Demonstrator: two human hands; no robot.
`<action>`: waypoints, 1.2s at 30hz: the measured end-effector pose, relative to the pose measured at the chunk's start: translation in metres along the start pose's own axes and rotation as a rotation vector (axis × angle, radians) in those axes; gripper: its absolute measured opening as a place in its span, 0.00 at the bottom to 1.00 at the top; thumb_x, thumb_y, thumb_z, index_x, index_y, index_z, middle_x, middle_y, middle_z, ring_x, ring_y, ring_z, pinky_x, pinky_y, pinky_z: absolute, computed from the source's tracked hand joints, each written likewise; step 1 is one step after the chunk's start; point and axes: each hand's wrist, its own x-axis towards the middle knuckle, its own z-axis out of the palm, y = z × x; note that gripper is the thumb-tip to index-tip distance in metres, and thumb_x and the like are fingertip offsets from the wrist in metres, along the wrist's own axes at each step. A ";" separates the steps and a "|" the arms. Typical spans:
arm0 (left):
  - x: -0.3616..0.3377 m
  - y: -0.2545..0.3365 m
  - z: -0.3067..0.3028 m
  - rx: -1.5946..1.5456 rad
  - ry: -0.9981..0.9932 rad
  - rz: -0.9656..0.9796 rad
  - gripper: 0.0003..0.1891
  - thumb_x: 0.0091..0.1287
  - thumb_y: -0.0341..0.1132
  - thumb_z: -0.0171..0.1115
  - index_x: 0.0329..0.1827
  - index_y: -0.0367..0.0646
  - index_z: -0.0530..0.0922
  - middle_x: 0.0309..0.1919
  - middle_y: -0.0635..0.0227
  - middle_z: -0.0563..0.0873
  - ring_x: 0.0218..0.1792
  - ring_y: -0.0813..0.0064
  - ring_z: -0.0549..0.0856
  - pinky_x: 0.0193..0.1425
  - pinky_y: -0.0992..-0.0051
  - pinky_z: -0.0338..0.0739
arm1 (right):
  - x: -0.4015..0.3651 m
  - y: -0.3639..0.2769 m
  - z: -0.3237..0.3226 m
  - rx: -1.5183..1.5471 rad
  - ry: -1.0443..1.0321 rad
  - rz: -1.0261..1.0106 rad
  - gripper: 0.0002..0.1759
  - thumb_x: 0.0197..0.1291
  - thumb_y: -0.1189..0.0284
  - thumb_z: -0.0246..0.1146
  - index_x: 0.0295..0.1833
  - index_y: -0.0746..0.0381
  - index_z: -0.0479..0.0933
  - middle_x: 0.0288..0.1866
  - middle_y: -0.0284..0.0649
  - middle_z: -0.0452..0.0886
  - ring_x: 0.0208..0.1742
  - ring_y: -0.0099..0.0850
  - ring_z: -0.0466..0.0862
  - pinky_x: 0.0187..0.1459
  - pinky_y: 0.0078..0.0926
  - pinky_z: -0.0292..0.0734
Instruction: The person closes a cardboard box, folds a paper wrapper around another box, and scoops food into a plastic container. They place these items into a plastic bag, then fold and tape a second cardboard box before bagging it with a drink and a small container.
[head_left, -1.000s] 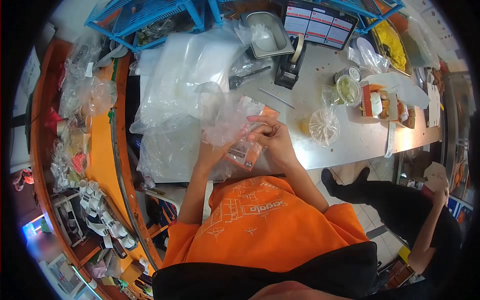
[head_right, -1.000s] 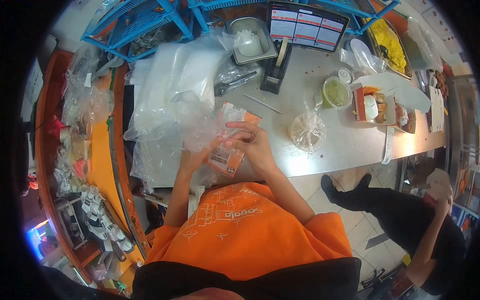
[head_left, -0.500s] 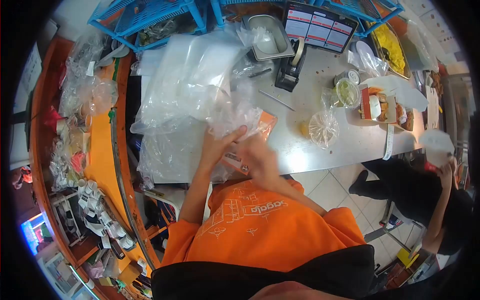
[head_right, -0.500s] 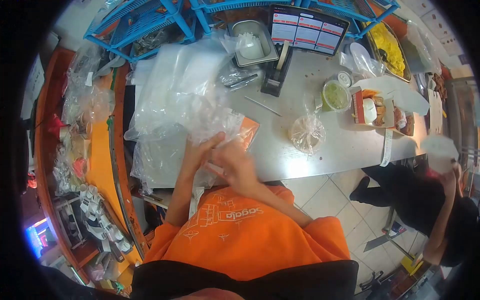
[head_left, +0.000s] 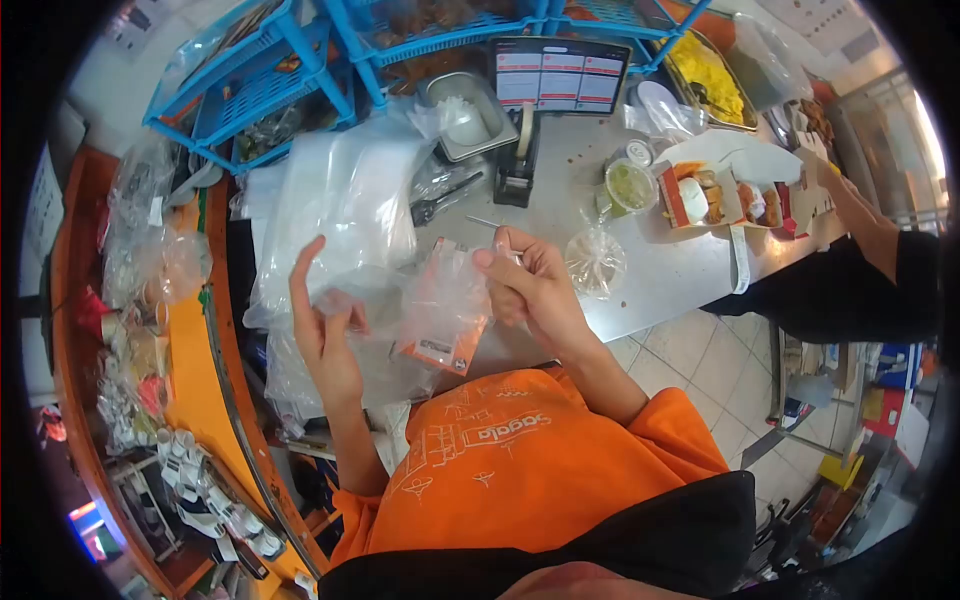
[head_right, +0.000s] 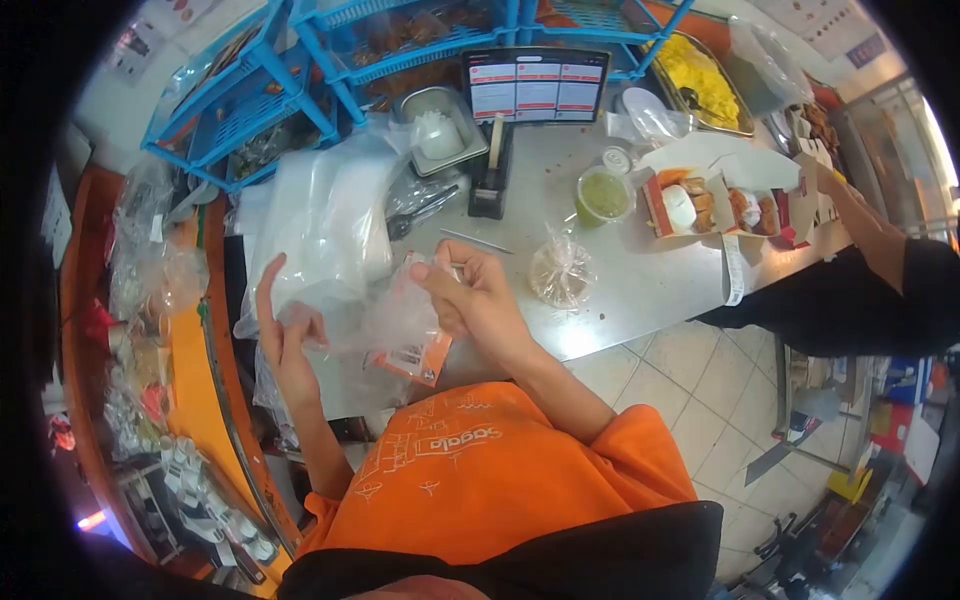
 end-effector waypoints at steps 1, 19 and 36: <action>0.001 -0.002 0.004 -0.005 -0.010 0.008 0.35 0.56 0.25 0.50 0.73 0.43 0.65 0.30 0.68 0.79 0.30 0.81 0.75 0.41 0.82 0.71 | -0.006 -0.006 0.006 0.258 -0.030 -0.023 0.10 0.60 0.79 0.63 0.45 0.60 0.72 0.45 0.42 0.80 0.41 0.29 0.84 0.32 0.24 0.79; -0.009 0.000 0.055 -0.329 -0.340 0.216 0.40 0.52 0.22 0.70 0.70 0.43 0.63 0.48 0.60 0.82 0.43 0.74 0.84 0.47 0.70 0.80 | -0.030 -0.018 0.006 -0.420 -0.070 -0.783 0.54 0.42 0.77 0.70 0.79 0.55 0.54 0.44 0.49 0.86 0.44 0.45 0.85 0.53 0.41 0.78; 0.021 0.001 0.118 0.106 -0.621 0.299 0.38 0.62 0.27 0.65 0.76 0.46 0.62 0.67 0.52 0.76 0.55 0.70 0.85 0.35 0.83 0.78 | -0.030 0.021 -0.095 -0.798 0.510 -0.601 0.07 0.55 0.79 0.68 0.39 0.67 0.80 0.36 0.43 0.83 0.40 0.35 0.82 0.46 0.30 0.75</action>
